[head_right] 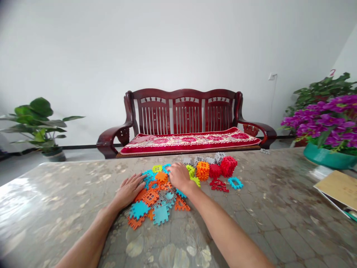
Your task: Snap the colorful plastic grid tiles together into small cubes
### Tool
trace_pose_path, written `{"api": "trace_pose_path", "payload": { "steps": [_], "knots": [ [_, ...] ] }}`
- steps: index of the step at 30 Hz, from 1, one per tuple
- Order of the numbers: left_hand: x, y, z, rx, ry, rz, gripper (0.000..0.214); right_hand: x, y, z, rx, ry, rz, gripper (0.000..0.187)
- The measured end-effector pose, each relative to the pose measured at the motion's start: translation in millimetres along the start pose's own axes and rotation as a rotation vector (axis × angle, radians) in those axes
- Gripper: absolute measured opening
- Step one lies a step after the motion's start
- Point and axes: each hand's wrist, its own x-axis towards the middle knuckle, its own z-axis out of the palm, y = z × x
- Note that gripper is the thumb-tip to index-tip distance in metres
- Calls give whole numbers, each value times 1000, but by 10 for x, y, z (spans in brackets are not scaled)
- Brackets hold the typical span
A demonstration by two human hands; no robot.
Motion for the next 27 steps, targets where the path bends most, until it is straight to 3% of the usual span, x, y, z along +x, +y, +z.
{"api": "trace_pose_path", "payload": {
  "steps": [6, 13, 17, 22, 27],
  "knots": [
    [-20, -9, -3, -29, 7, 36, 48, 477, -93, 187, -25, -52, 145, 29],
    [-14, -36, 31, -61, 35, 48, 47, 671, -103, 254, -9, -154, 212, 31],
    [-13, -32, 33, -66, 38, 46, 46, 652, -123, 268, 35, -95, 240, 43],
    [-12, -31, 23, -72, 43, 51, 45, 544, -177, 179, 129, 27, 154, 39],
    [-9, -45, 27, -67, 40, 53, 45, 154, -88, -43, 228, 159, 97, 39]
  ]
}}
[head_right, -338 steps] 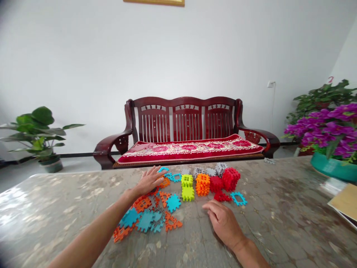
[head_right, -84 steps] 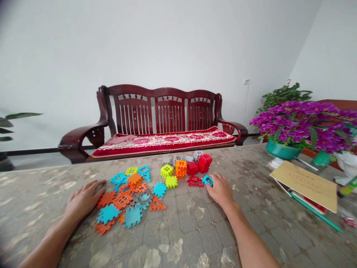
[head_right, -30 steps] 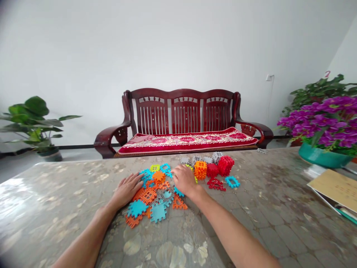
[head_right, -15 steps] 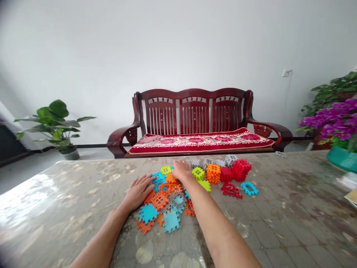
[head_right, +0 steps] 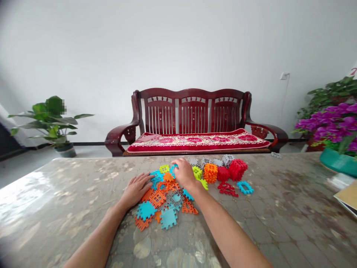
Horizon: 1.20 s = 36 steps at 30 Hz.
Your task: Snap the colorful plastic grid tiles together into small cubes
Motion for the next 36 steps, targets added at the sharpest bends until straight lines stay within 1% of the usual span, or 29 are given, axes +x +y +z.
{"api": "trace_pose_path", "payload": {
  "steps": [2, 4, 7, 10, 12, 14, 18, 21, 23, 27, 29, 34, 36],
  "knots": [
    [1, 7, -6, 3, 4, -1, 46, -238, 120, -174, 47, 38, -1, 38],
    [4, 20, -16, 5, 4, -1, 46, -508, 268, -363, 15, 50, 4, 39],
    [11, 34, -25, 10, -5, -9, 46, -890, 465, -617, -190, 53, 0, 40],
    [17, 29, -15, 11, 9, -13, 45, -1161, 562, -738, -436, 63, 36, 37],
    [19, 19, -3, 14, 22, -12, 44, -1274, 570, -728, -518, 51, 64, 37],
    [21, 10, 6, 15, 23, -11, 44, -1347, 552, -675, -488, 6, 63, 37],
    [26, -1, 8, 11, 9, -7, 46, -1413, 502, -583, -238, -87, 53, 38],
    [31, -6, 8, 9, 4, -6, 46, -1419, 493, -584, -96, -112, 67, 37],
    [32, -10, 11, 8, 10, -6, 46, -1419, 510, -606, -113, -92, 71, 36],
    [34, -21, 27, 16, 20, -4, 45, -1446, 557, -634, -342, -9, 83, 34],
    [38, -34, 38, 21, 27, 4, 45, -1480, 549, -618, -381, -6, 84, 34],
    [45, -65, 58, 20, 38, 16, 46, -1566, 419, -551, -249, -73, 47, 35],
    [45, -65, 57, 22, 29, 12, 46, -1564, 388, -562, -207, -75, 45, 34]
  ]
}}
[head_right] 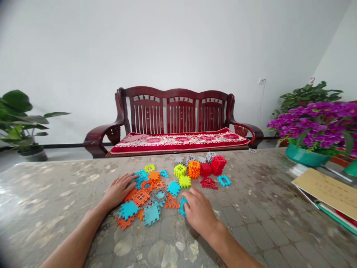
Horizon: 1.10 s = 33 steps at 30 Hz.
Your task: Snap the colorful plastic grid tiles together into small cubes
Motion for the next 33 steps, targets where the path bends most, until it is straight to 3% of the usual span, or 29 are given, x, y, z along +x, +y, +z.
{"api": "trace_pose_path", "payload": {
  "steps": [7, 10, 17, 23, 28, 33],
  "knots": [
    [3, 19, -14, 4, -16, -11, 48, 108, 263, -101, -201, 166, 104, 33],
    [2, 17, -16, 6, -18, -9, 47, 101, 329, -71, -251, 173, 151, 34],
    [-6, 29, -35, 19, -21, 3, 47, 98, 212, -54, 86, 56, 162, 39],
    [0, 20, -17, 13, -5, 10, 47, 175, 427, -109, 313, -50, 221, 48],
    [8, -2, 4, 17, -3, 3, 46, 138, 562, -130, 259, -204, 102, 63],
    [14, -21, 23, 19, 21, 24, 45, 105, 516, -219, 121, -257, -33, 52]
  ]
}}
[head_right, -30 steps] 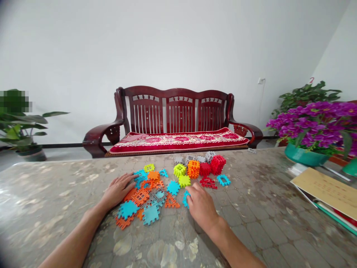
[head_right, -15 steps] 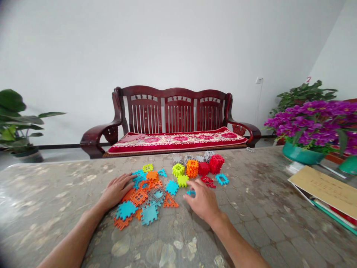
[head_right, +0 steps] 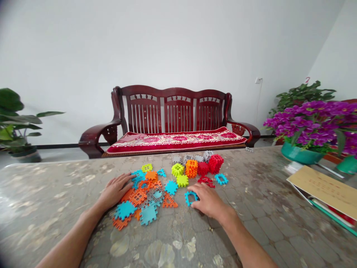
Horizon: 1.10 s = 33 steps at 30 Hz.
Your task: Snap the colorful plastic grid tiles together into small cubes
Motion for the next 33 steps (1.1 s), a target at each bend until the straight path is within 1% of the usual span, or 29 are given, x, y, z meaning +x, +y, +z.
{"api": "trace_pose_path", "payload": {
  "steps": [3, 6, 9, 12, 14, 17, 20, 23, 26, 30, 33],
  "knots": [
    [1, -4, 3, 8, 9, 1, 46, -16, -42, -20, -79, 1, -75, 50],
    [3, 3, -10, 10, -13, -7, 47, -25, -71, -6, -143, 16, -106, 50],
    [7, 11, -28, 11, -32, -12, 48, -24, -78, 9, -151, 52, -104, 51],
    [9, 14, -32, 13, -34, -21, 48, -20, -18, -32, -92, 103, -63, 56],
    [9, 12, -27, 13, -35, -23, 48, -24, 94, -99, -31, 167, -17, 58],
    [11, 7, -18, 13, -33, -20, 48, -64, 385, -218, 43, 293, 56, 58],
    [12, 4, -15, 15, -27, -17, 48, -146, 742, -300, 44, 387, 137, 61],
    [13, -2, -10, 20, -21, -20, 48, -230, 1021, -339, 2, 438, 203, 62],
    [14, -20, 4, 23, -3, -12, 48, -266, 1153, -382, -69, 469, 222, 64],
    [20, -49, 21, 19, 21, 10, 47, -246, 1206, -436, -150, 490, 210, 66],
    [24, -54, 18, 16, 9, 16, 48, -222, 1239, -405, -148, 470, 225, 66]
  ]
}}
